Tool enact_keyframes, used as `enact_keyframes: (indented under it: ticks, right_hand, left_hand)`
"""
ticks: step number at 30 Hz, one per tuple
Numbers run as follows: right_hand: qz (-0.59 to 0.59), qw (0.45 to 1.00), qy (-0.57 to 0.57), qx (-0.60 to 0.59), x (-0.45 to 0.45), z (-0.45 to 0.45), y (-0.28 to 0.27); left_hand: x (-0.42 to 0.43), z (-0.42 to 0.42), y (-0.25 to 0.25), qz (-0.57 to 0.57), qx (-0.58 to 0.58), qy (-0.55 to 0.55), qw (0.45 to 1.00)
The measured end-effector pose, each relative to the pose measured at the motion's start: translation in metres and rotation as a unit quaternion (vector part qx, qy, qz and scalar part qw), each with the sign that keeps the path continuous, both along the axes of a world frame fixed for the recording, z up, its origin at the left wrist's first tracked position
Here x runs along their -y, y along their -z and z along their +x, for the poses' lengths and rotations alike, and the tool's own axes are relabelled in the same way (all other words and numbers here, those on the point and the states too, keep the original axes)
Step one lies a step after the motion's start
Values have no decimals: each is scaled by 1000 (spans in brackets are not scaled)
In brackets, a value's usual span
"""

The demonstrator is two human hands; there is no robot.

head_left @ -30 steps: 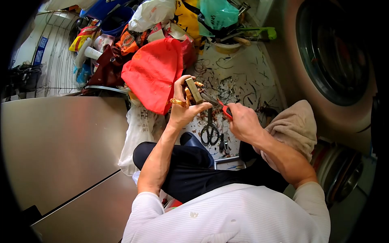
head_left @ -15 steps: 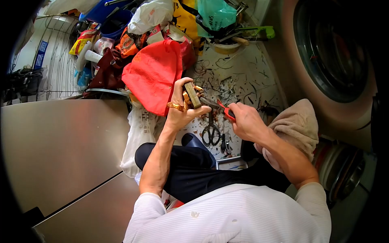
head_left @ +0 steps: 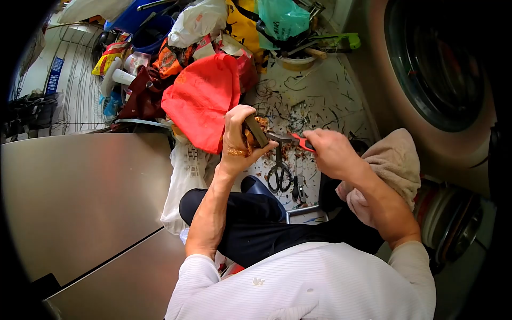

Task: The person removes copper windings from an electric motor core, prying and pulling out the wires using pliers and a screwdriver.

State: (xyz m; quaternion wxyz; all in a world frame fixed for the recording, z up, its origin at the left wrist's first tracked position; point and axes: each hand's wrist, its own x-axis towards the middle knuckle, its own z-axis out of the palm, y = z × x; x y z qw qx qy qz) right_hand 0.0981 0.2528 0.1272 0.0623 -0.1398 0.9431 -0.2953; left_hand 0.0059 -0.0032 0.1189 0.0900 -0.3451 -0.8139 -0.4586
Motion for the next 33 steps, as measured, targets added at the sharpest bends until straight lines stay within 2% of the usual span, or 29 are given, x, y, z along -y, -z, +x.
enact_keyframes:
  ticks: [1,3,4,7,9,11,12,14,16,18,20,22,24,26,28,30,31,32,33]
  right_hand:
    - [-1,1000,2,-1,0,0,-3]
    - [-77,982,-42,166,1,-3,-13]
    - [-78,982,-43,166,1,-2,-14]
    - [-89,985,-37,146,3,2,-14]
    - [22,1000,-9,7,4,5,-6]
    - [34,999,4,-26,6,7,-2]
    - [45,997,16,-60,6,7,-1]
    - [51,996,17,-73,7,9,3]
    - [57,994,18,-87,5,9,5]
    - [48,994,20,-92,3,9,5]
    - [37,995,17,-88,0,7,1]
    - [29,996,12,-84,-4,6,-1]
    - [22,992,11,-124,-7,4,-3]
    - [18,992,2,-124,-8,3,-8]
    - [15,992,-10,-122,-7,6,-17]
    - [-127,988,19,87,-4,7,-30]
    - [-139,976,23,168,-4,6,-35]
    - [-136,976,19,167,-3,4,-43]
    - [-190,936,50,293,0,2,-51]
  left_hand:
    - [0,0,0,15,-22,10,1000]
    - [0,0,-1,30,-44,21,998]
    - [1,0,-3,26,-45,22,998]
    - [3,2,-8,8,-42,17,999]
    - [4,7,-7,-6,-37,12,999]
    - [5,14,-3,38,167,-9,985]
    - [3,14,-5,38,168,-9,985]
    - [-1,15,-10,130,337,5,933]
    - [1,8,-7,127,331,39,934]
    - [3,6,-8,201,427,63,880]
    - [4,5,1,209,406,76,886]
    - [0,6,1,320,500,104,798]
    - [1,3,6,323,478,130,806]
    - [1,3,7,376,536,166,738]
    - [3,3,7,396,547,164,719]
    - [7,1,4,376,598,116,698]
    - [7,1,2,351,587,110,721]
    - [8,0,1,355,584,110,722]
    - [9,0,-1,349,595,135,711]
